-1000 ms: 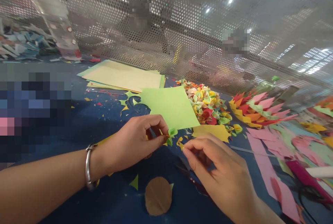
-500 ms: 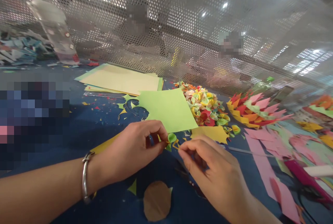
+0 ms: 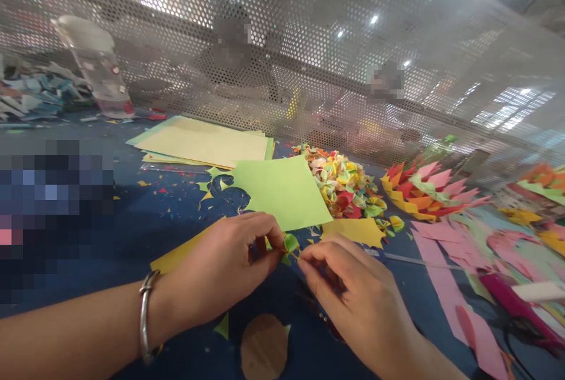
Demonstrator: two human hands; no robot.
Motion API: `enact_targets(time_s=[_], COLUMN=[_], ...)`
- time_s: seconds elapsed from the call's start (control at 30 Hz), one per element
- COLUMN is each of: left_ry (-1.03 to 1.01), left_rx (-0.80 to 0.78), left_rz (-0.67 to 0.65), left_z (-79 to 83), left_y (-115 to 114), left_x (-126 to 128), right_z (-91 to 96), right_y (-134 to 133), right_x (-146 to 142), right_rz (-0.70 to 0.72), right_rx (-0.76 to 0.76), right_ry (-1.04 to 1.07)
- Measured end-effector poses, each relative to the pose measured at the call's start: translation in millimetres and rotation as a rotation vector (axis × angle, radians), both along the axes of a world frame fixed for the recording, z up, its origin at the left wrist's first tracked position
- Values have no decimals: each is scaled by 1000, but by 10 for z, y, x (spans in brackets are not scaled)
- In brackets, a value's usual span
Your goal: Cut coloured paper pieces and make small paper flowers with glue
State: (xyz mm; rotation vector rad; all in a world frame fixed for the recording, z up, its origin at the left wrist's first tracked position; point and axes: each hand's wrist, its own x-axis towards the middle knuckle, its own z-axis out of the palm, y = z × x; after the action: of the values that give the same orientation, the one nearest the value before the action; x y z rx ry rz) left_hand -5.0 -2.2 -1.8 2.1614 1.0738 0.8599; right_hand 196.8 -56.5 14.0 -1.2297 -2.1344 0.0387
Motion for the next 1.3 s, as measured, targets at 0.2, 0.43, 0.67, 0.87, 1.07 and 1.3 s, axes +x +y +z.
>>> enact_targets(time_s=[0.2, 0.43, 0.67, 0.87, 1.07, 1.3], left_ry=[11, -65, -153, -129, -98, -129], left_rx=[-24, -226, -325, -283, -256, -292], left_rz=[-2, 6, -40, -43, -24, -36], left_z=[1, 7, 16, 55, 46, 59], left_y=[-14, 19, 19, -23, -34, -22], left_x=[6, -10, 2, 10, 4, 18], right_z=[-20, -58, -62, -59, -32, -46], right_y=[10, -1, -10, -15, 5, 4], right_x=[-2, 50, 23, 16, 1, -2], right_rz=[6, -5, 13, 33, 75, 80], right_rx=[13, -51, -43, -15, 10, 4], right_ry=[37, 131, 164, 131, 137, 131])
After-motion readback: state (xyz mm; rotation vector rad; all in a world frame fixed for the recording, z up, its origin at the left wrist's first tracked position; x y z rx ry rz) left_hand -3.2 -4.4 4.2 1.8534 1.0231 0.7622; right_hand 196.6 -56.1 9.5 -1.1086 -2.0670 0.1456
